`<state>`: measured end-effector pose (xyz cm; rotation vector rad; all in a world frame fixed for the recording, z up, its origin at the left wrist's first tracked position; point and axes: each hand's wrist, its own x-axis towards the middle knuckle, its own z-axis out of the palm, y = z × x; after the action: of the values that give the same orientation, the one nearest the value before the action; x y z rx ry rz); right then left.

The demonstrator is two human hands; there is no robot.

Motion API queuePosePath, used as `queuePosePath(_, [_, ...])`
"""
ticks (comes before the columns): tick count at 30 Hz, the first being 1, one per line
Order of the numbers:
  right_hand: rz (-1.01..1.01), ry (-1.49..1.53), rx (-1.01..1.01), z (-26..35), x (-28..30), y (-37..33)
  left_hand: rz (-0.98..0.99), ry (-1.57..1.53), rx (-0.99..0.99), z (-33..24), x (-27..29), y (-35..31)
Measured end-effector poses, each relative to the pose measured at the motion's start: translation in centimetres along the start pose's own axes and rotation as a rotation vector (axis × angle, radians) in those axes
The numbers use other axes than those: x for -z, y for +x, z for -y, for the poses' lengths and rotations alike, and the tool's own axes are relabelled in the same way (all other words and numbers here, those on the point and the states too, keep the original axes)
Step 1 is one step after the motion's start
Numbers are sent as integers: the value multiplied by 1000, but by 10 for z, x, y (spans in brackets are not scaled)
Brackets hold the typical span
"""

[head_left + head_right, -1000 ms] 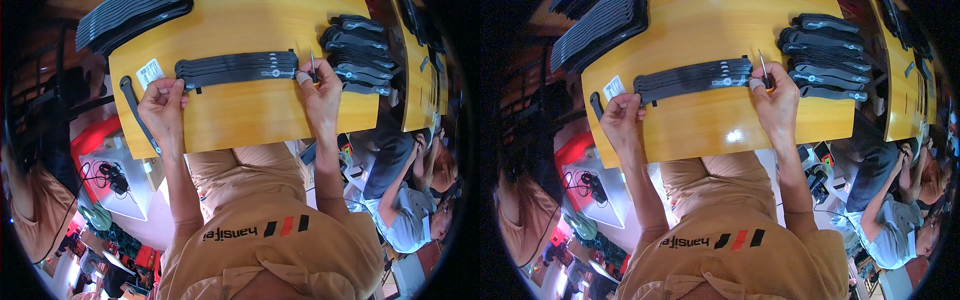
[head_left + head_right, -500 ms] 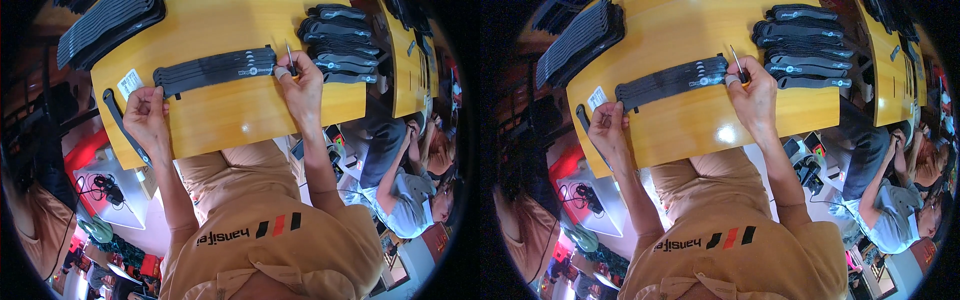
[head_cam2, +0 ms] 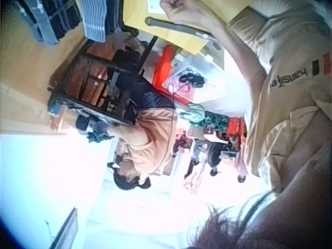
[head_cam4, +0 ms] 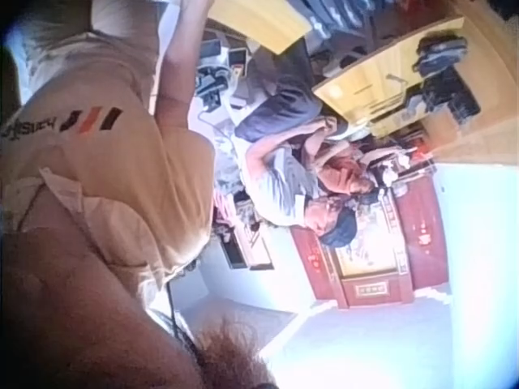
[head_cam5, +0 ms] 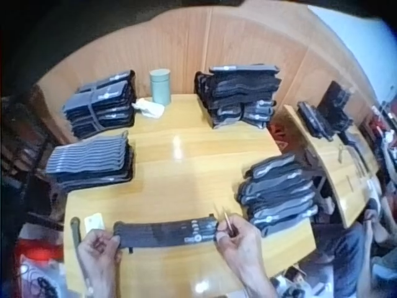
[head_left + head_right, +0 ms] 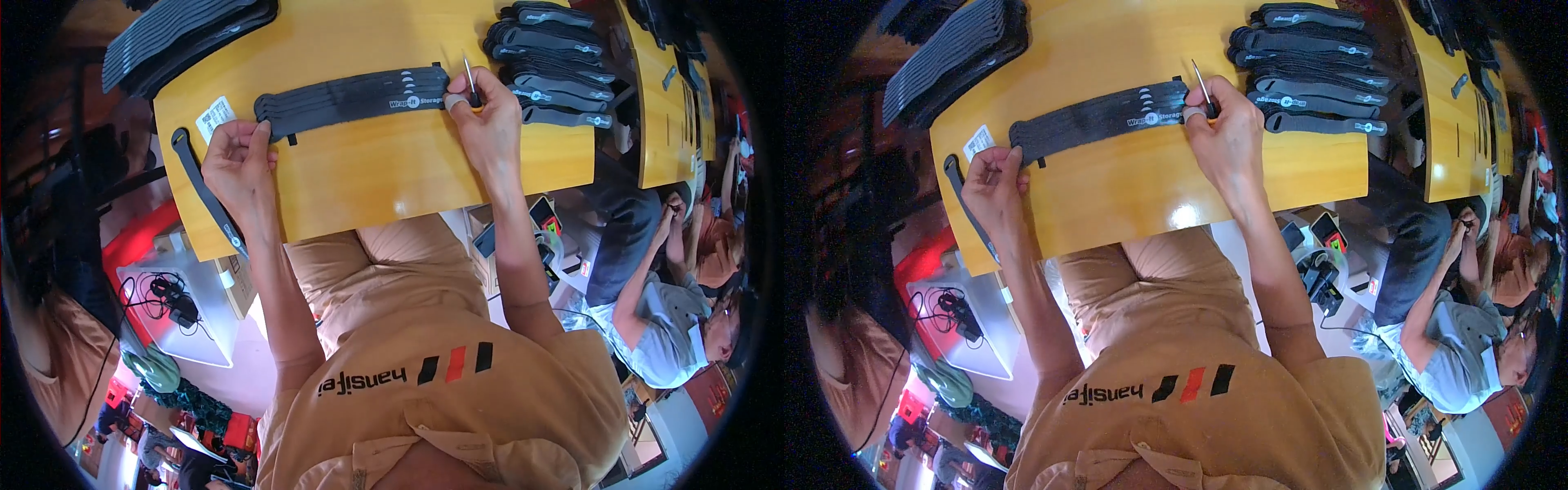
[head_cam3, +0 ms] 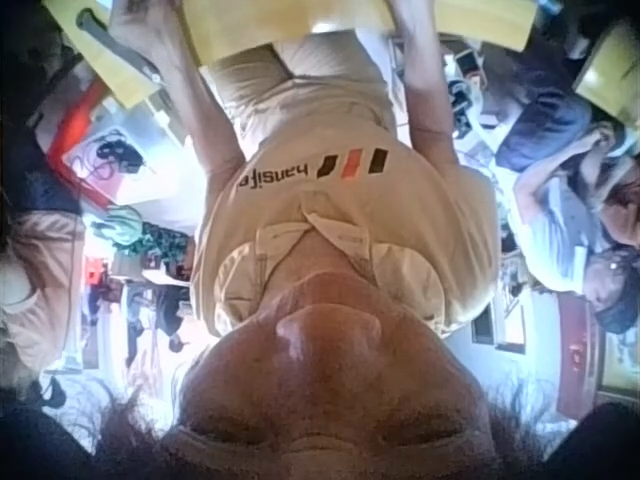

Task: The person is inspecting and cleaning black textile/plastic strips using a small handheld precision tool at a workshop desk.

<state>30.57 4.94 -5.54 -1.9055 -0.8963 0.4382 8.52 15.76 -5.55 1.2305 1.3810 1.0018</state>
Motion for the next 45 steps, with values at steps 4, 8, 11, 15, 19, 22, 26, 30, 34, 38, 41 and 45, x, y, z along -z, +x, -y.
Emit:
queuePosePath(4, [29,-61,-42,6,2,1,27,3,1,2,5,3])
queuePosePath(8, [29,-49,-20,9,3,1,74,-4,32,1,12,6])
queuePosePath(11, [73,-79,-24,11,9,-1,85,-3,-66,-7,14,3])
queuePosePath(15, [7,-198,172,16,11,-8,-50,217,-467,-11,14,-5])
queuePosePath(19, [-120,-377,385,46,7,-2,91,790,-787,-23,-1,-13])
queuePosePath(22, [-180,-513,425,55,-20,19,125,1070,-883,-13,-21,-16])
queuePosePath(26, [-144,-746,473,30,-63,36,239,1098,-962,6,-34,-10])
queuePosePath(30, [-137,-780,510,18,-63,36,288,1063,-915,7,-30,-8])
queuePosePath(34, [-127,-798,477,16,-55,38,306,1006,-882,9,-27,-4])
queuePosePath(38, [-125,-787,463,15,-47,39,226,1058,-820,8,-15,-6])
queuePosePath(41, [-143,-747,494,14,-48,38,8,1204,-785,11,2,-8])
queuePosePath(45, [-210,-649,605,15,-40,35,-111,1001,-720,-27,51,-38])
